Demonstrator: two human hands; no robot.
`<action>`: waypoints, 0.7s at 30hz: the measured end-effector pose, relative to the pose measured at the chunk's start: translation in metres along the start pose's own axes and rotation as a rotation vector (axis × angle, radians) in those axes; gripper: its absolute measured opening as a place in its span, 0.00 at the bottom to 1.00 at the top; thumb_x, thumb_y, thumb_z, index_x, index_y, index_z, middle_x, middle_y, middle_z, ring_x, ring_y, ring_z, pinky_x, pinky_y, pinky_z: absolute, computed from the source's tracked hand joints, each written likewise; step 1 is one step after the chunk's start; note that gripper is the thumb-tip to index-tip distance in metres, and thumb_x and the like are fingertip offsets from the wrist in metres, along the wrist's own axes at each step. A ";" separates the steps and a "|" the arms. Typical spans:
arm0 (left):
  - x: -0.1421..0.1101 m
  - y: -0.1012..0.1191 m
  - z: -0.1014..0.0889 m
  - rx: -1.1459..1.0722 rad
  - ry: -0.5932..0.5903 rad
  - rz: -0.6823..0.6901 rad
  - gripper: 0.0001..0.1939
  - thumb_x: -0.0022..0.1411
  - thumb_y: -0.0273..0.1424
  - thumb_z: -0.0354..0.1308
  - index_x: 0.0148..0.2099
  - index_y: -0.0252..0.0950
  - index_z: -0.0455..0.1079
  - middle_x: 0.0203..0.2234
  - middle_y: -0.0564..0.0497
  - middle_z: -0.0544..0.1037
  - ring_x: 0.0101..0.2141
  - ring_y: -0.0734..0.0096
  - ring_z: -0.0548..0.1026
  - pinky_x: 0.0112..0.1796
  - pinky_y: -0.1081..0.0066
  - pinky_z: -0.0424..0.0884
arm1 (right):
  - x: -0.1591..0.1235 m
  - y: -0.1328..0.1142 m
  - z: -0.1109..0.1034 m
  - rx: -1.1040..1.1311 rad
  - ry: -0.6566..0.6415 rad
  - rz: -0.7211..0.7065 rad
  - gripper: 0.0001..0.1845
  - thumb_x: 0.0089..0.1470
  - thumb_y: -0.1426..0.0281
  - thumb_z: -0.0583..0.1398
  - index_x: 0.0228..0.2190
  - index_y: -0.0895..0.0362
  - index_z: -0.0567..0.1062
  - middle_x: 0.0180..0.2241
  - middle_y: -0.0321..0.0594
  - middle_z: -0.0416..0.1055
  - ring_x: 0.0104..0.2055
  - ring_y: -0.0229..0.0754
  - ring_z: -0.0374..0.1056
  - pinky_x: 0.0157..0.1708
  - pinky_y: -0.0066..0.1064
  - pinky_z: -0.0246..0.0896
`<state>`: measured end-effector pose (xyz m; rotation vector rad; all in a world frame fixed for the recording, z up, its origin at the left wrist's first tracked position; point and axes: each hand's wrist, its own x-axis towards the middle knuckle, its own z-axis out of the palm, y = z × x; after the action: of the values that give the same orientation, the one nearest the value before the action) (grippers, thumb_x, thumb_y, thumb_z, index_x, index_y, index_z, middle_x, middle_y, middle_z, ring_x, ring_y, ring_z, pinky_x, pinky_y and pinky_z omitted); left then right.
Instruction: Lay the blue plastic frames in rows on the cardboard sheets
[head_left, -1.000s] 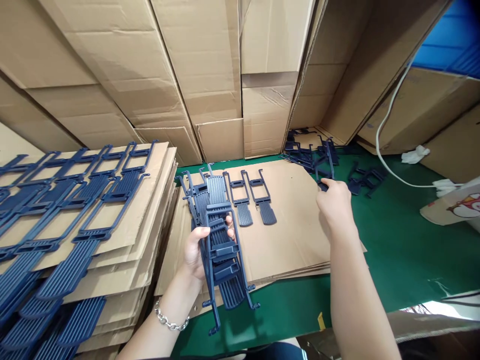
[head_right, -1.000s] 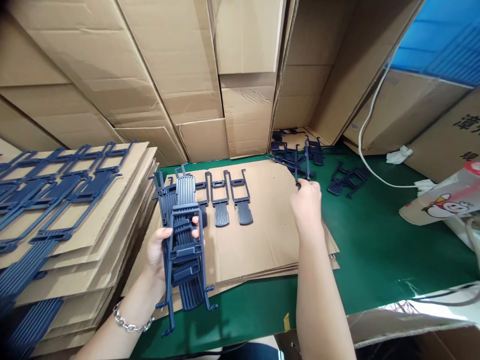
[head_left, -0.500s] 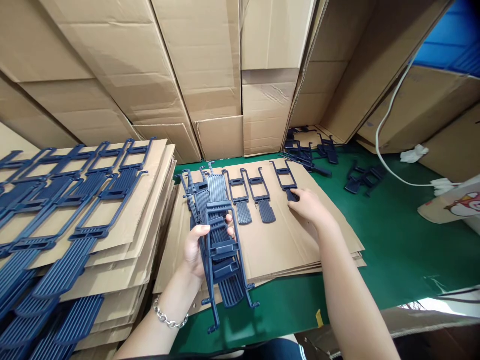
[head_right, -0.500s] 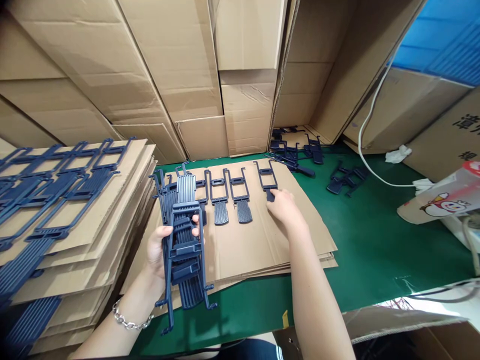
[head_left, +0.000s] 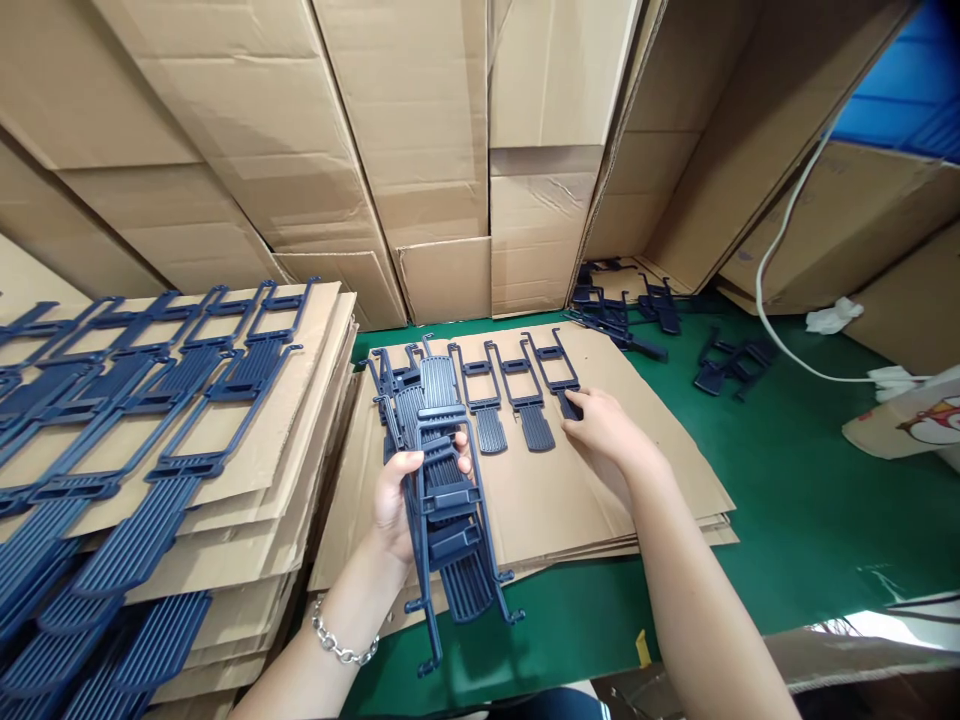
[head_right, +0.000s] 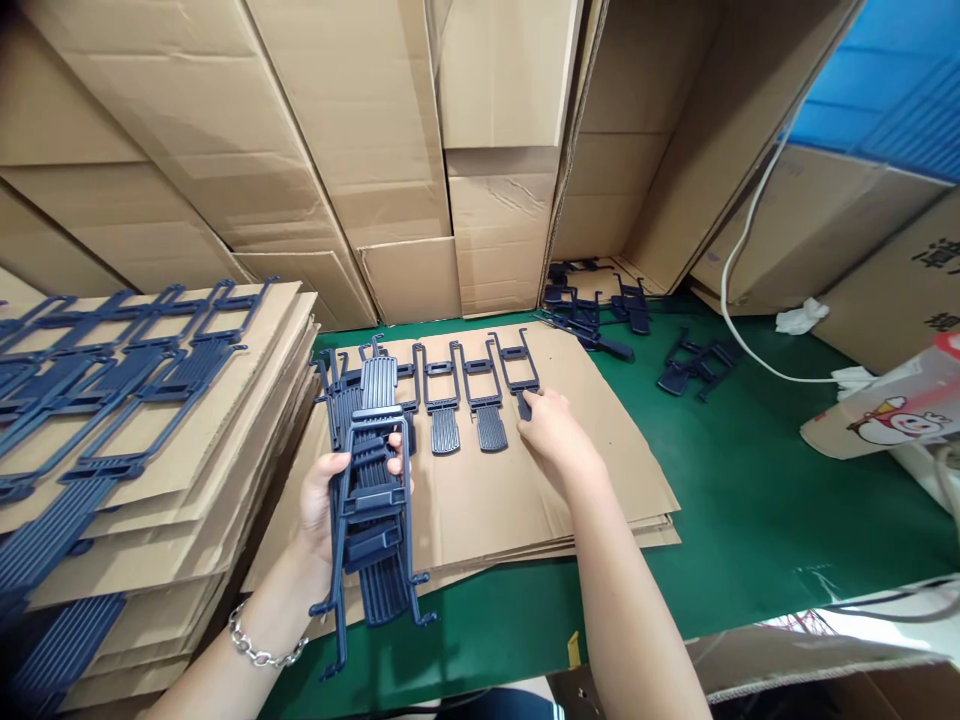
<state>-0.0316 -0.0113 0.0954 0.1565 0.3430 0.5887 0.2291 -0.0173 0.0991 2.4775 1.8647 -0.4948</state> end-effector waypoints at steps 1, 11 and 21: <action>0.000 0.000 0.001 -0.007 0.000 -0.008 0.18 0.45 0.31 0.54 0.41 0.31 0.64 0.27 0.48 0.73 0.28 0.67 0.72 0.29 0.69 0.69 | 0.000 -0.001 0.000 -0.003 -0.004 -0.001 0.22 0.46 0.72 0.54 0.45 0.64 0.68 0.41 0.51 0.63 0.47 0.48 0.58 0.44 0.32 0.54; 0.001 -0.002 0.001 -0.024 0.016 0.035 0.17 0.47 0.31 0.54 0.41 0.30 0.64 0.27 0.46 0.73 0.27 0.66 0.72 0.28 0.67 0.70 | -0.006 -0.002 0.002 -0.045 -0.008 0.017 0.22 0.44 0.75 0.53 0.44 0.62 0.68 0.39 0.49 0.64 0.45 0.46 0.59 0.41 0.31 0.55; 0.002 -0.002 -0.001 -0.039 0.034 0.047 0.18 0.47 0.32 0.53 0.42 0.30 0.66 0.27 0.45 0.74 0.28 0.64 0.74 0.29 0.67 0.71 | -0.016 -0.008 0.000 -0.093 -0.004 0.065 0.22 0.44 0.76 0.52 0.44 0.61 0.68 0.38 0.49 0.65 0.42 0.47 0.59 0.40 0.34 0.54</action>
<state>-0.0297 -0.0121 0.0937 0.1175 0.3616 0.6447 0.2180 -0.0303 0.1050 2.4663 1.7570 -0.4013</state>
